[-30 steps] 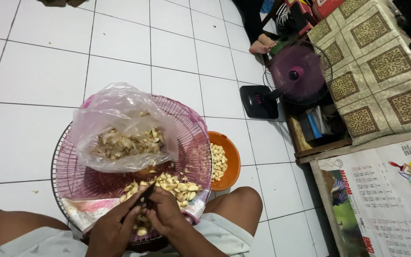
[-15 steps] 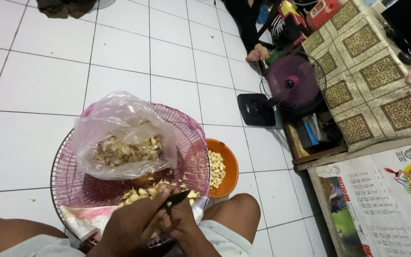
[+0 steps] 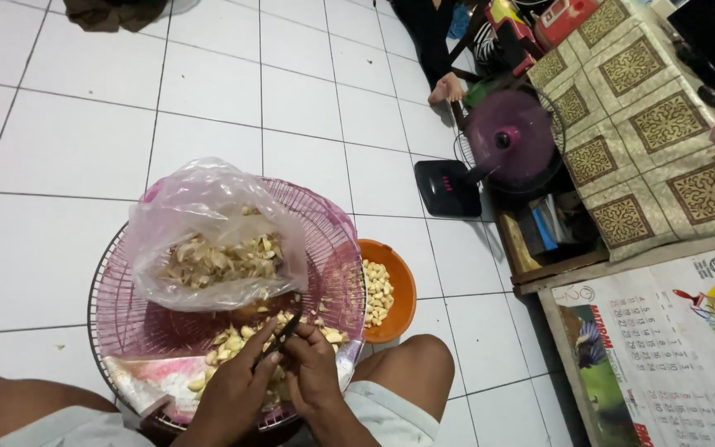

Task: The person sits on the floor and peels garlic cloves using a small knife. They pick cloves from a plastic bag, peel them over a pink basket, and place the peeled cloves into an orange bowl.

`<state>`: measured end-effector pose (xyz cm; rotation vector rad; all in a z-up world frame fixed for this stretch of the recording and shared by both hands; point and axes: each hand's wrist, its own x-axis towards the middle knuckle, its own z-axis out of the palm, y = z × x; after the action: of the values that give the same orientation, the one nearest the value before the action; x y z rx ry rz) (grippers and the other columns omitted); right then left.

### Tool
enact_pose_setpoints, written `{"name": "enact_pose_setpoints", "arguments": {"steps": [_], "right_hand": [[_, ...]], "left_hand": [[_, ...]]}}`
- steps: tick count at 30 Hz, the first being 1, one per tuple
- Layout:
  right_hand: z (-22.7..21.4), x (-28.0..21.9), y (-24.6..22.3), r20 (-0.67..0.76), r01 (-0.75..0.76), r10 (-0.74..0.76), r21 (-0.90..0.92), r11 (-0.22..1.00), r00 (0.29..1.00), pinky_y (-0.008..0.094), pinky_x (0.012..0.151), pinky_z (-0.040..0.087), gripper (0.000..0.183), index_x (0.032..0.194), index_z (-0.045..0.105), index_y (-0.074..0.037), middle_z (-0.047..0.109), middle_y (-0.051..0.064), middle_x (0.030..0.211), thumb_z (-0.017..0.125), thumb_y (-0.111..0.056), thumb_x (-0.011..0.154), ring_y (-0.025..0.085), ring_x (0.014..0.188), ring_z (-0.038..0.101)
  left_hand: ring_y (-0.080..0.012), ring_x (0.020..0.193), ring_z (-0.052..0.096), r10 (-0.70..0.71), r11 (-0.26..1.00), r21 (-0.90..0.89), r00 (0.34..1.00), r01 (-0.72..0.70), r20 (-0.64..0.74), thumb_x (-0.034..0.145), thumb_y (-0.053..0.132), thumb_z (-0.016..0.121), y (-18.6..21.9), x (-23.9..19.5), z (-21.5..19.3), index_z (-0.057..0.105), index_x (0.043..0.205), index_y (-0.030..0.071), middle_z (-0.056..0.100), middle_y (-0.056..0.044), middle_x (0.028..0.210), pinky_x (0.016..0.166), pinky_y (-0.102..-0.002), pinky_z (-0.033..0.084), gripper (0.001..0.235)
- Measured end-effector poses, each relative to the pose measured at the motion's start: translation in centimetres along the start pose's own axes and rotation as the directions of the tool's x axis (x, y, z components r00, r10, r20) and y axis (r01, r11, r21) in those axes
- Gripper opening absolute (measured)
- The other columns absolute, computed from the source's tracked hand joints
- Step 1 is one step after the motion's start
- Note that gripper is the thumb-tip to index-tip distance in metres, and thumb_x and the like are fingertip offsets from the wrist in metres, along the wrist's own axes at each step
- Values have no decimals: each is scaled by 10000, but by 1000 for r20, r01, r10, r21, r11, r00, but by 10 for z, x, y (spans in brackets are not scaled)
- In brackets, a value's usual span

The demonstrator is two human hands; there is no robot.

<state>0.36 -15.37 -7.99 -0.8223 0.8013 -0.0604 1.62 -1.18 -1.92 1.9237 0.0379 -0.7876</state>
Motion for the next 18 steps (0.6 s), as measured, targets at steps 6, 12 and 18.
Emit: {"name": "enact_pose_setpoints", "arguments": {"steps": [6, 12, 18], "right_hand": [[4, -8, 7, -28, 57, -58, -21, 998, 998, 330, 621, 530, 146, 933, 688, 38, 678, 182, 786, 668, 149, 841, 253, 675, 619], [7, -20, 5, -3, 133, -133, -79, 988, 991, 372, 694, 594, 139, 866, 671, 43, 689, 207, 815, 720, 159, 808, 300, 740, 672], [10, -32, -2, 139, 282, -247, -366, 887, 959, 364, 767, 596, 112, 877, 757, 1, 752, 134, 892, 815, -32, 787, 230, 828, 706]], "left_hand": [[-130, 1369, 602, -16, 990, -137, 999, 10, -36, 936, 343, 492, 1, -14, -2, 487, 1512, 431, 599, 55, 1512, 1112, -289, 442, 583], [-128, 1316, 640, 25, 978, -207, 996, -41, -81, 928, 344, 510, -11, -11, 2, 570, 1467, 316, 664, 28, 1455, 1076, -282, 461, 542], [-218, 792, 757, -153, 862, -496, 986, 104, -60, 944, 268, 586, 4, -14, -6, 699, 1363, 161, 823, -137, 939, 712, -341, 612, 447]]}}
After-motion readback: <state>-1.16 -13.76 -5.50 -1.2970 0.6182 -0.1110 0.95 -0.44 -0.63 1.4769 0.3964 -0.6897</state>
